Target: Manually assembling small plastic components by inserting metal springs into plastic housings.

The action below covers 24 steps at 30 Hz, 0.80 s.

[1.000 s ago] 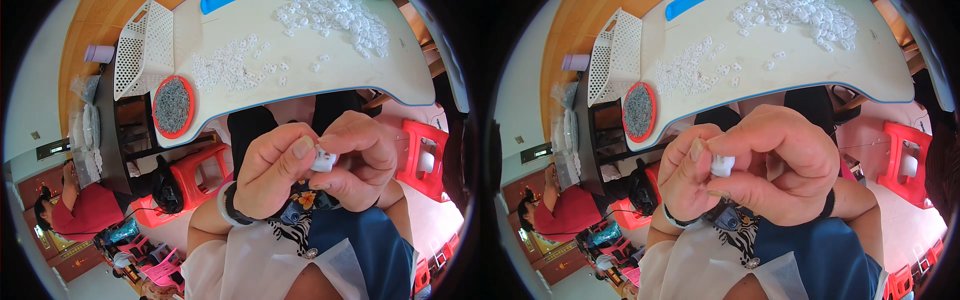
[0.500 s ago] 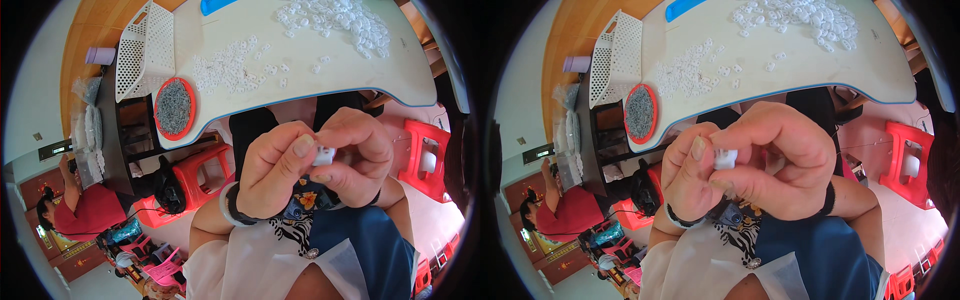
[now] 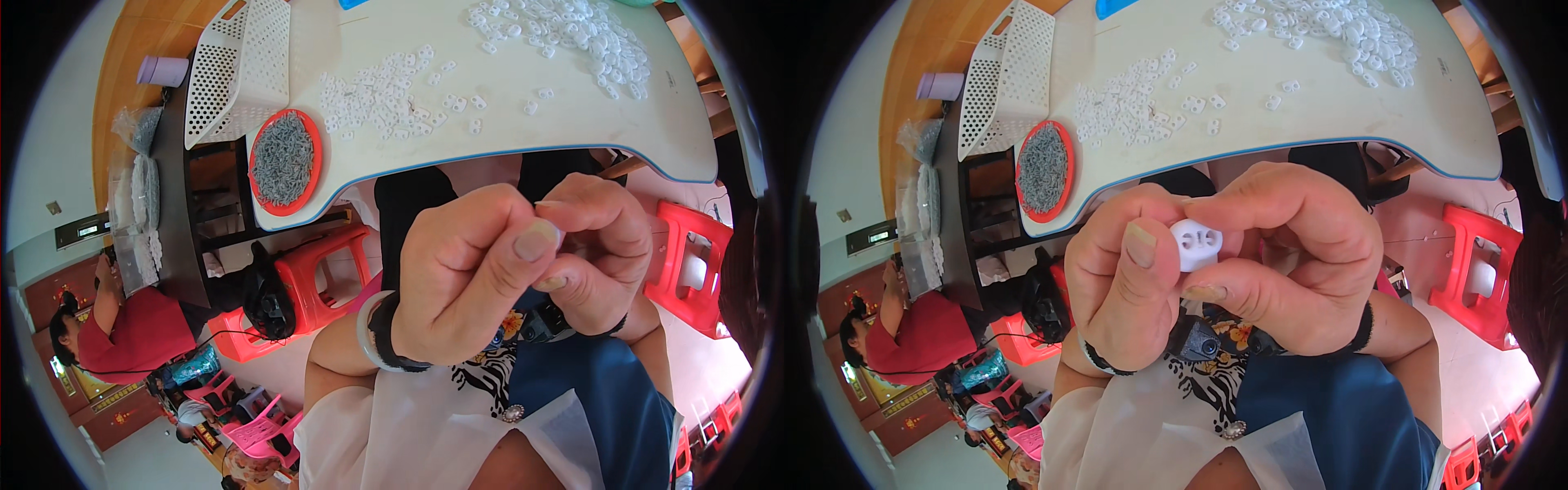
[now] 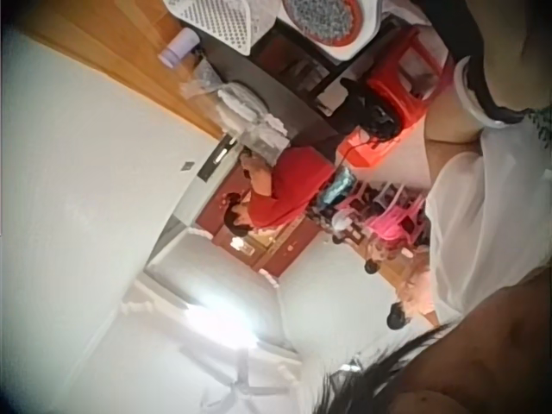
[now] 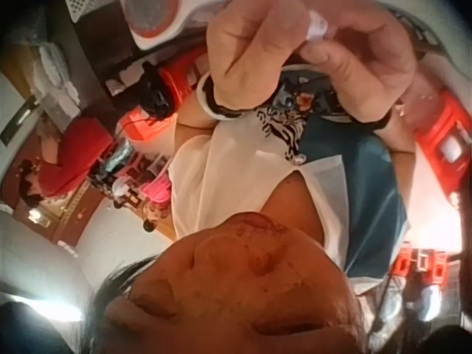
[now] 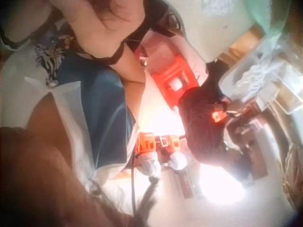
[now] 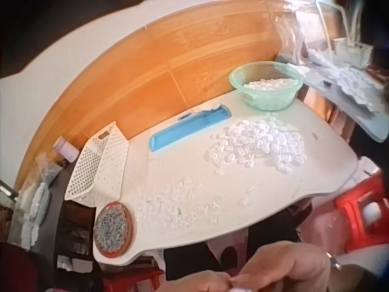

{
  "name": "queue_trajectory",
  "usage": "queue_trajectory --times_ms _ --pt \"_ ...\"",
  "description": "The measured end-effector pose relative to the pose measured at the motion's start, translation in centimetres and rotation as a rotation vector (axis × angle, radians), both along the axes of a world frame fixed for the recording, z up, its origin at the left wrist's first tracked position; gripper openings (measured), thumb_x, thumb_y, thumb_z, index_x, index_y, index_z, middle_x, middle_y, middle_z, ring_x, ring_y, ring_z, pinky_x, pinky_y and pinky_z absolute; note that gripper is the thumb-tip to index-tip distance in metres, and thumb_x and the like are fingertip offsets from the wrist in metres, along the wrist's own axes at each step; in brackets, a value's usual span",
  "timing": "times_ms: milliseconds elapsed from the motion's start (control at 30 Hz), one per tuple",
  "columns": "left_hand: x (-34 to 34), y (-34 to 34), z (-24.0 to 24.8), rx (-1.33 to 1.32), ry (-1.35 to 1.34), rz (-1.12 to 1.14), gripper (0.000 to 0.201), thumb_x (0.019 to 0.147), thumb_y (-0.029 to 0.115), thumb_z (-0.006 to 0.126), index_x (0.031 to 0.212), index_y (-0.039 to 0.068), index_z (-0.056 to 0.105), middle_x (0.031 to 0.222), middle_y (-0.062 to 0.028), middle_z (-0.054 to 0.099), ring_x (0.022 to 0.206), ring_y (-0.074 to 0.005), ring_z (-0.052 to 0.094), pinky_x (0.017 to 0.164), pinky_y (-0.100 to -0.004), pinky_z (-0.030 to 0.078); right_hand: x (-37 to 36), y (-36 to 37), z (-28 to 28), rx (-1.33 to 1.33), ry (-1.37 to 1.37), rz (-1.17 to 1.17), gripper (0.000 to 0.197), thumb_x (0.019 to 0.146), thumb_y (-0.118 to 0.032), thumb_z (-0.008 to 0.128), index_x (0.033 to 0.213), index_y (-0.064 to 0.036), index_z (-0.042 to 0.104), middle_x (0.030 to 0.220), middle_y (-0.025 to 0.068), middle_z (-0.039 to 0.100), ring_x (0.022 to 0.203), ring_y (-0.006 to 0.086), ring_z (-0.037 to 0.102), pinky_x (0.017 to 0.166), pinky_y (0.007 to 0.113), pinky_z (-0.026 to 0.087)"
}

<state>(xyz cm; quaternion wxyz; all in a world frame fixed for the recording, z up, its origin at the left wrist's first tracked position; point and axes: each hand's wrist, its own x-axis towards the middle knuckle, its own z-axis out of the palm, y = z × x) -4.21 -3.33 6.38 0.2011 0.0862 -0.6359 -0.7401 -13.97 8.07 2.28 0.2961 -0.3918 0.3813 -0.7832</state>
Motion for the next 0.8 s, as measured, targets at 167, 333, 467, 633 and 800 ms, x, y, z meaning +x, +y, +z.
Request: queue_trajectory --times_ms 167,333,467,633,800 --pt "0.1 0.0 0.0 -0.014 0.032 -0.006 0.029 0.095 0.02 0.053 0.072 0.003 0.05 0.057 0.0016 0.045 0.052 -0.0044 0.036 0.046 -0.0212 0.029 0.4 0.3 0.4 0.079 -0.03 -0.012 0.039 0.076 -0.018 0.077 0.105 -0.0038 0.055 0.093 0.006 0.056 0.08 0.0121 0.052 0.069 0.022 0.041" --pt "0.1 -0.2 -0.2 -0.009 0.038 -0.011 0.03 0.095 0.021 0.054 0.072 0.003 0.05 0.057 0.001 0.044 0.051 -0.0054 0.037 0.046 -0.0218 0.03 -0.3 -0.5 -0.1 -0.067 0.071 0.002 0.038 0.076 0.007 0.07 0.111 0.0063 0.055 0.09 0.0102 0.059 0.077 0.0132 0.059 0.068 0.022 0.046" --pt "0.5 -0.5 -0.7 -0.091 0.112 0.02 0.028 0.095 0.019 0.054 0.072 0.003 0.05 0.056 -0.0004 0.045 0.051 -0.0062 0.038 0.046 -0.0223 0.031 -0.1 -0.5 0.0 -0.047 0.099 0.0 0.04 0.075 0.006 0.071 0.112 0.006 0.055 0.092 0.0099 0.059 0.078 0.0135 0.059 0.068 0.022 0.046" --pt "1.2 -1.8 -0.2 -0.126 -0.105 0.048 0.021 0.093 0.014 0.054 0.077 0.001 0.054 0.058 -0.0018 0.048 0.054 -0.0078 0.041 0.049 -0.023 0.034 0.9 -1.1 0.5 0.047 -0.056 -0.018 0.043 0.075 0.007 0.07 0.115 0.0041 0.054 0.092 0.0069 0.055 0.076 0.0093 0.054 0.067 0.019 0.043" --pt "2.5 -8.1 -1.5 0.047 -0.239 0.396 0.021 0.094 0.019 0.053 0.076 0.008 0.056 0.062 0.0073 0.046 0.054 -0.0018 0.039 0.046 -0.0193 0.031 0.9 -1.3 -0.3 0.139 -0.124 -0.025 0.031 0.082 0.006 0.062 0.112 0.0025 0.054 0.088 0.0041 0.053 0.071 0.0056 0.051 0.063 0.016 0.041"
